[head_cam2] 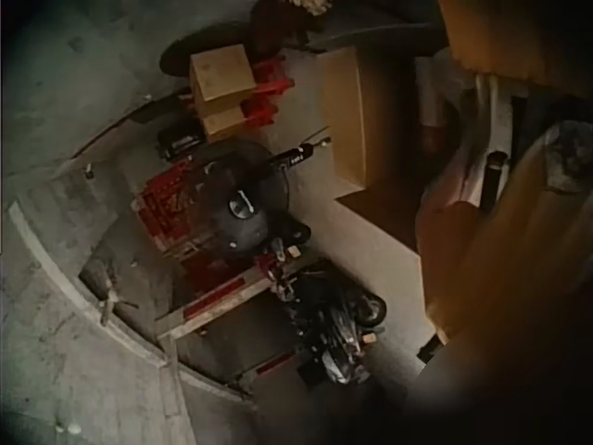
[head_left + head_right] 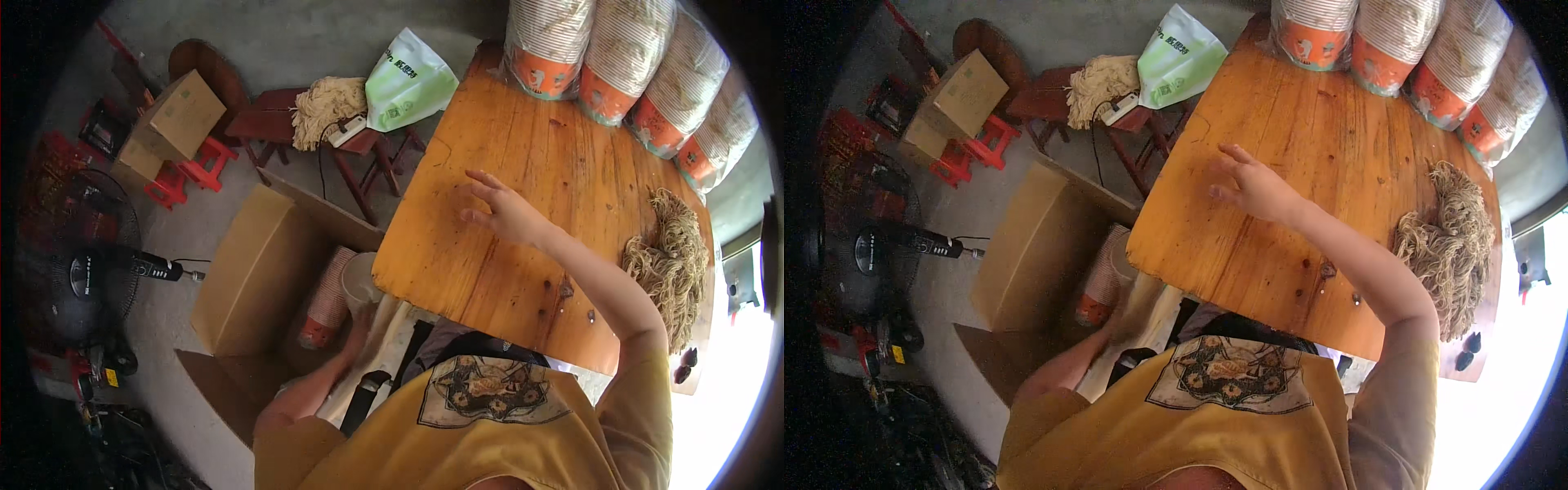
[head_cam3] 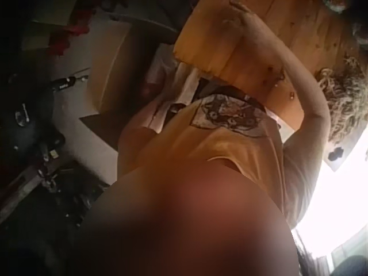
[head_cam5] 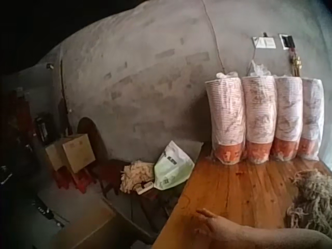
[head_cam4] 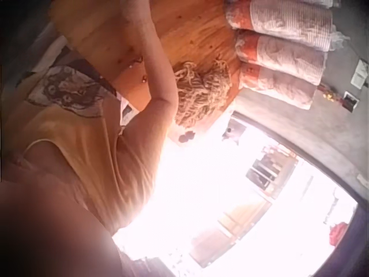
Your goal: Unpacking stacks of paper cups from plastic bags and attaching thin strings to individual cups.
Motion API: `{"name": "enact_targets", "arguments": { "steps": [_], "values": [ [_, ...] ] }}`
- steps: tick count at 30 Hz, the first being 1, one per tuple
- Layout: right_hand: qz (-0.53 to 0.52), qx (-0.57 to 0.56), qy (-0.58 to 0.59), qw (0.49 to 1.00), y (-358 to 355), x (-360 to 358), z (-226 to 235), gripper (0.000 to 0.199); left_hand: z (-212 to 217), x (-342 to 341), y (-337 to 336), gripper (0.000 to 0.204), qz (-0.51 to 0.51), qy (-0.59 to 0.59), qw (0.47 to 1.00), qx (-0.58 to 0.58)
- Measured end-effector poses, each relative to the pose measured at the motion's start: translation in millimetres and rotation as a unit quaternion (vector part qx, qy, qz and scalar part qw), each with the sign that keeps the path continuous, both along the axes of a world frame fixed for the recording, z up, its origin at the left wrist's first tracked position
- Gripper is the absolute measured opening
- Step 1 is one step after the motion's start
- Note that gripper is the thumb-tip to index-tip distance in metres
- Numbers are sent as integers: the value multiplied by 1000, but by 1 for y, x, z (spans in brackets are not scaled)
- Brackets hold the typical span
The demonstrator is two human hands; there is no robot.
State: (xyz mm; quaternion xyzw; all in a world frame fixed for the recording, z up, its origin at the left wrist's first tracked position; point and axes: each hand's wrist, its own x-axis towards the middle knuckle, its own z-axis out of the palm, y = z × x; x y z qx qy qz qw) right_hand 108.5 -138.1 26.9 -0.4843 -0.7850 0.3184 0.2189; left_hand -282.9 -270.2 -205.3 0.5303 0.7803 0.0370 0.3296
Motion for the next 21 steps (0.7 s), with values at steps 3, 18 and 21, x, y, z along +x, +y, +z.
{"name": "enact_targets", "arguments": {
  "steps": [3,18,21],
  "values": [
    [13,-4,-21,1000,-4,-17,6,38,16,-27,52,54,-4,-6,1000,-7],
    [-20,-12,25,999,-16,10,-8,36,-27,-37,35,43,-44,-46,996,-66],
    [5,16,13,1000,-13,2,-8,38,-55,-167,19,28,7,18,985,172]
  ]
}}
